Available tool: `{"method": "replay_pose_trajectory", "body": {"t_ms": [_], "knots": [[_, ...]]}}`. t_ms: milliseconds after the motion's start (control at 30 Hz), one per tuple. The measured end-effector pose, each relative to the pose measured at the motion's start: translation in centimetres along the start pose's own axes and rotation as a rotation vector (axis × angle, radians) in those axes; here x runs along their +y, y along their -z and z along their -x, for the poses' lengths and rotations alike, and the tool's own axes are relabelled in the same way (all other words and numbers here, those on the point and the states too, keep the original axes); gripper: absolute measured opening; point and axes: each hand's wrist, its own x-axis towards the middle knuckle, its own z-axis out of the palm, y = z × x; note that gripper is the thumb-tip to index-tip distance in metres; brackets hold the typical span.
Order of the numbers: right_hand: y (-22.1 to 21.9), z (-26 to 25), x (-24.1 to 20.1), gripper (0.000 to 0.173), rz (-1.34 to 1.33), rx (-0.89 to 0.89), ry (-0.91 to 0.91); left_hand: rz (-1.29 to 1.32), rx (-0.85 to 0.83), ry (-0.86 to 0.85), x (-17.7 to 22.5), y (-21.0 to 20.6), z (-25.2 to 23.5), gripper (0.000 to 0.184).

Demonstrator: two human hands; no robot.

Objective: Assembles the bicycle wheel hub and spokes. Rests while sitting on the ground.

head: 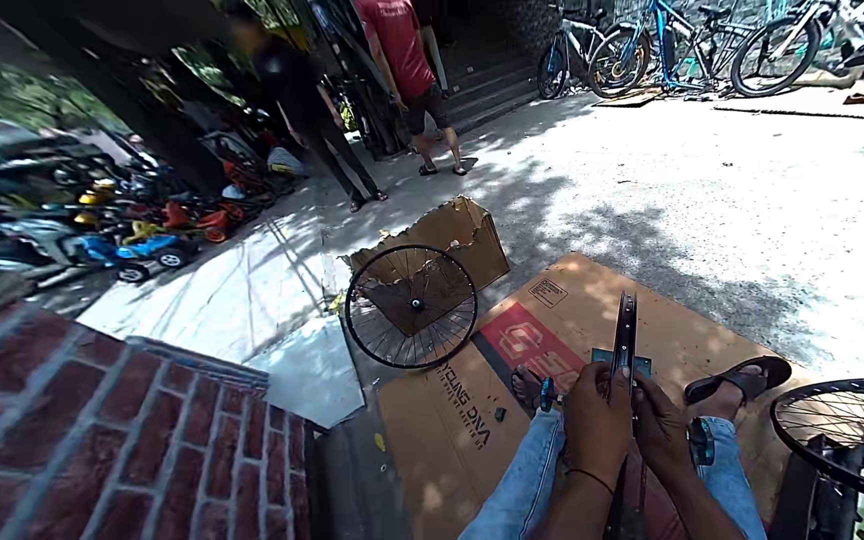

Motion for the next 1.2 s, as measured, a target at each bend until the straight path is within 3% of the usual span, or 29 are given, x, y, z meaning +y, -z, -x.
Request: {"method": "replay_pose_trajectory", "body": {"t_ms": [67, 233, 333, 433, 500, 567, 633, 733, 833, 1000, 1100, 1200], "knots": [[-0.1, -1.1, -1.0, 0.030, -0.083, -0.026, -0.008, 0.042, 0.017, -0.045, -0.5, 0.0, 0.3, 0.039], [0.0, -1.9, -1.8, 0.028, -0.345, -0.193, -0.285, 0.128, 0.063, -0.081, -1.8, 0.2, 1.7, 0.038], [1.3, -1.7, -1.4, 0.039, -0.469, -0.319, -0.242, 0.105, 0.049, -0.038, -1.7, 0.2, 2.0, 0.034], [2.6, -1.9, -1.8, 0.047, -0.340, -0.368, -0.204, 0.110, 0.037, -0.046, -1.7, -0.3, 2.3, 0.033], [2.1, -1.6, -2.5, 0.035, -0.231, -0.250, -0.184, 0.146, 0.054, -0.053, -1.8, -0.6, 2.4, 0.035], [0.1, -1.2, -2.9, 0.019, -0.084, 0.022, -0.092, 0.173, 0.048, -0.060, -1.6, -0.8, 2.1, 0.048], [-2.4, -0.8, -3.0, 0.017, 0.054, 0.273, 0.008, 0.175, 0.055, -0.053, -1.5, -0.9, 1.9, 0.054], [-4.2, -0.1, -2.8, 0.015, 0.059, 0.382, 0.064, 0.138, 0.130, -0.081, -1.8, -0.5, 1.9, 0.053], [-1.5, 1.0, -2.2, 0.015, -0.115, -0.001, 0.009, 0.125, 0.208, -0.156, -3.2, 0.1, 2.0, 0.053], [5.9, -2.4, -1.5, 0.013, -0.214, -0.555, -0.151, 0.209, 0.133, -0.208, -3.1, -1.4, 3.7, 0.051], [7.6, -3.8, -2.1, 0.010, -0.195, -0.644, -0.179, 0.223, 0.123, -0.206, -2.3, -2.0, 4.2, 0.052], [5.9, -2.7, -2.7, 0.009, -0.170, -0.519, -0.087, 0.242, 0.156, -0.195, -2.2, -1.3, 3.8, 0.050]]}}
